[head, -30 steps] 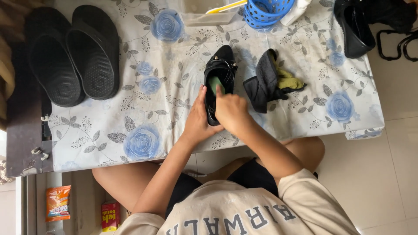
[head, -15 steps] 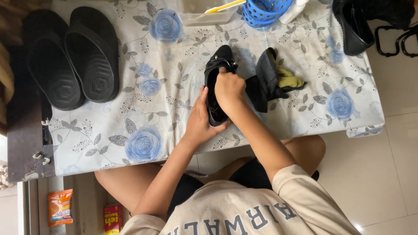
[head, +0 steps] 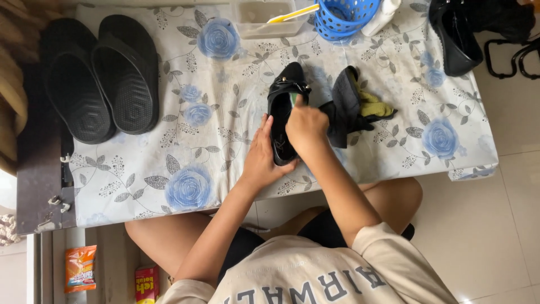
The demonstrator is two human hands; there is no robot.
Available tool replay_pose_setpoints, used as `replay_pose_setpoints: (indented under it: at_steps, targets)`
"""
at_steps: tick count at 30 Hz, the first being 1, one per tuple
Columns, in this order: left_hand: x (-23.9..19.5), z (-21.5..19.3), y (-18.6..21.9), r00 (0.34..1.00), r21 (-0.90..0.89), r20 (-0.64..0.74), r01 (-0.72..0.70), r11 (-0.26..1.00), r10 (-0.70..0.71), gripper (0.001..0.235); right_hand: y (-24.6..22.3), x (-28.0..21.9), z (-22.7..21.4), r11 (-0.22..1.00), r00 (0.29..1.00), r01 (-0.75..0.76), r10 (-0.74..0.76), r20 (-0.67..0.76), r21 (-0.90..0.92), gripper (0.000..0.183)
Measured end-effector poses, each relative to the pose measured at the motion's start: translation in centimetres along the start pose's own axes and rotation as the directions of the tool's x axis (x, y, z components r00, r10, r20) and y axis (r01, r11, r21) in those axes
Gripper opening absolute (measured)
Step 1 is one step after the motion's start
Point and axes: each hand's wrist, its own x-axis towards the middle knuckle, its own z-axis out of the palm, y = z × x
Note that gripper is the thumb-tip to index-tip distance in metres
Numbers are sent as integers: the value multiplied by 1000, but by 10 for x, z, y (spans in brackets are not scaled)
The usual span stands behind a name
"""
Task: The person scrubs a black high-heeled shoe with a green toothbrush, focusing on the upper and toe areas. They hold the shoe steady with one hand while brushing with the other, occasionally adjusting the shoe's position on the table.
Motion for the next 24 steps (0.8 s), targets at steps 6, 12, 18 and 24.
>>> replay_pose_setpoints:
  at_steps: [6, 12, 18, 24]
  targets:
    - [-1, -5, 4, 1000, 12, 4, -26, 1000, 26, 119, -11, -63, -22, 1000, 999, 12, -12, 40, -9, 49]
    - [-1, 4, -3, 999, 4, -18, -30, 1000, 30, 115, -8, 33, 44, 999, 996, 16, -13, -84, 33, 39]
    - [-3, 3, -8, 999, 53, 28, -33, 998, 31, 125, 14, -102, -81, 960, 964, 228, -246, 98, 163, 37]
    - [-3, 6, -10, 1000, 51, 24, -17, 999, 16, 124, 11, 21, 8, 978, 953, 172, -135, -270, 120, 33]
